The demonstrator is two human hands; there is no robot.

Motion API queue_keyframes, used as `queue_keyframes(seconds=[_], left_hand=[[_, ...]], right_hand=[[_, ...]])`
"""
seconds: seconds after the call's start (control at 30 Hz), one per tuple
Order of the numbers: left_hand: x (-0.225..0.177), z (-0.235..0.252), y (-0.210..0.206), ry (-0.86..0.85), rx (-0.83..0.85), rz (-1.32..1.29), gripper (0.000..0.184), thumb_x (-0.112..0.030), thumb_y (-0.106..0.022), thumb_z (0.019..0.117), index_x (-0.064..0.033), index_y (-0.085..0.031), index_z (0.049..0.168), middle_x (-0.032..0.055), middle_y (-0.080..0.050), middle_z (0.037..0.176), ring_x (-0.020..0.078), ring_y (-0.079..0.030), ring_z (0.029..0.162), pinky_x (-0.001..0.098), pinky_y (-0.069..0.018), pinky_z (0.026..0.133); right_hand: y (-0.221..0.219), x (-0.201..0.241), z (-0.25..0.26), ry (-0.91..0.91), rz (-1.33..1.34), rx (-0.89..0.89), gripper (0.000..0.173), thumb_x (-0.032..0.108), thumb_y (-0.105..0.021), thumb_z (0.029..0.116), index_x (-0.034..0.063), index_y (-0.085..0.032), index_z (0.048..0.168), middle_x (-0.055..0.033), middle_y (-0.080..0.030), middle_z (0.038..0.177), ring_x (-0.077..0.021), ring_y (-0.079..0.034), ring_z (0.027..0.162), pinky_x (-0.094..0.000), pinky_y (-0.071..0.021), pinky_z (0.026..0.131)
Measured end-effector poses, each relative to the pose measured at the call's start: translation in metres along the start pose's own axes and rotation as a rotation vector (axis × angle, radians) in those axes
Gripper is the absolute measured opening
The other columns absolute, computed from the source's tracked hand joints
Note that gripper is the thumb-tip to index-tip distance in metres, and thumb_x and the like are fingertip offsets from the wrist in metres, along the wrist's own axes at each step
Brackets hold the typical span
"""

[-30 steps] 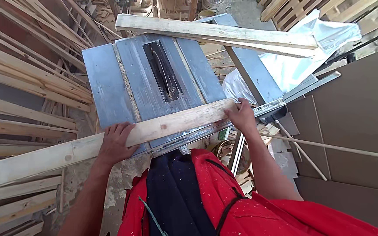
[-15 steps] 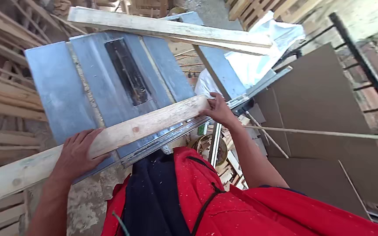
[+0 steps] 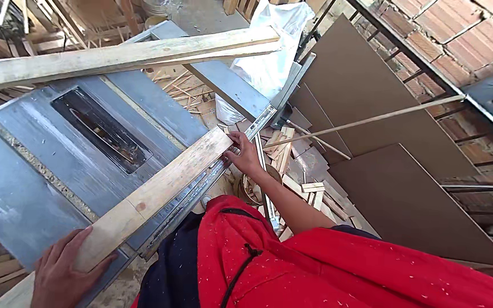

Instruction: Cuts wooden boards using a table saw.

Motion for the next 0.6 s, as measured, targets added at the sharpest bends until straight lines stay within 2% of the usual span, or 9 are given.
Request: queue_keyframes(seconds=[0.2,0.27,0.3,0.37,0.43,0.53,0.6], left_hand=[[0.006,-0.001,-0.006,0.014,-0.006,0.028,0.095,-0.072,-0.071,0.0692,-0.0159,-0.058,0.144,0.0122,-0.059,0.141,0.0353,-0.059,0.123,0.0602,-0.0457,0.101],[-0.004,0.006,-0.004,0.031,0.009,0.033,0.095,-0.072,-0.070,0.0703,-0.0135,-0.058,0.144,0.0146,-0.060,0.140,0.0382,-0.060,0.123,0.0617,-0.0452,0.102],[-0.011,0.008,-0.001,0.039,0.019,0.051,0.094,-0.072,-0.069,0.0720,-0.0134,-0.058,0.144,0.0151,-0.060,0.140,0.0390,-0.059,0.124,0.0616,-0.0447,0.103],[-0.021,0.007,0.006,0.039,0.037,0.079,0.089,-0.068,-0.070,0.0766,-0.0144,-0.057,0.146,0.0156,-0.059,0.141,0.0395,-0.058,0.125,0.0613,-0.0448,0.105],[-0.024,0.010,0.007,0.031,0.045,0.086,0.082,-0.065,-0.070,0.0795,-0.0170,-0.057,0.145,0.0161,-0.059,0.139,0.0390,-0.058,0.124,0.0602,-0.0454,0.104],[-0.028,0.020,0.008,0.050,0.065,0.093,0.078,-0.061,-0.071,0.0798,-0.0212,-0.057,0.145,0.0158,-0.059,0.139,0.0380,-0.058,0.124,0.0596,-0.0453,0.103],[-0.031,0.029,0.007,0.072,0.066,0.098,0.078,-0.063,-0.071,0.0808,-0.0219,-0.057,0.146,0.0159,-0.058,0.140,0.0380,-0.058,0.124,0.0601,-0.0450,0.104]], right_hand=[[-0.005,-0.006,-0.003,0.023,0.019,-0.015,0.067,0.001,-0.078,0.0828,-0.0020,-0.047,0.142,-0.0140,-0.066,0.135,-0.0223,-0.066,0.123,-0.0438,-0.0550,0.106],[0.006,0.002,0.000,0.042,-0.146,0.050,0.074,0.007,-0.081,0.0821,-0.0014,-0.044,0.146,-0.0148,-0.065,0.137,-0.0250,-0.064,0.125,-0.0471,-0.0534,0.108],[0.012,0.011,0.004,0.084,-0.272,0.114,0.082,0.012,-0.083,0.0805,-0.0010,-0.041,0.150,-0.0163,-0.061,0.141,-0.0285,-0.060,0.131,-0.0500,-0.0497,0.110],[0.012,0.029,0.013,0.285,-0.457,0.264,0.099,0.028,-0.090,0.0753,0.0007,-0.036,0.154,-0.0207,-0.048,0.152,-0.0364,-0.044,0.143,-0.0546,-0.0375,0.119],[-0.003,0.042,0.026,0.534,-0.548,0.415,0.106,0.042,-0.090,0.0714,0.0059,-0.036,0.155,-0.0190,-0.042,0.158,-0.0375,-0.035,0.150,-0.0563,-0.0299,0.123],[-0.040,0.059,0.046,0.746,-0.544,0.676,0.103,0.048,-0.090,0.0704,0.0113,-0.041,0.154,-0.0137,-0.043,0.158,-0.0346,-0.034,0.151,-0.0565,-0.0271,0.124],[-0.059,0.060,0.064,0.832,-0.532,0.759,0.094,0.047,-0.087,0.0744,0.0135,-0.045,0.152,-0.0110,-0.047,0.156,-0.0324,-0.039,0.148,-0.0568,-0.0263,0.124]])
Point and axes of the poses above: each hand's wrist, its own z-axis towards the middle knuckle, its own y-axis out of the back of the hand, x = y × z, the point moved 1 cm from there along z, towards the middle knuckle
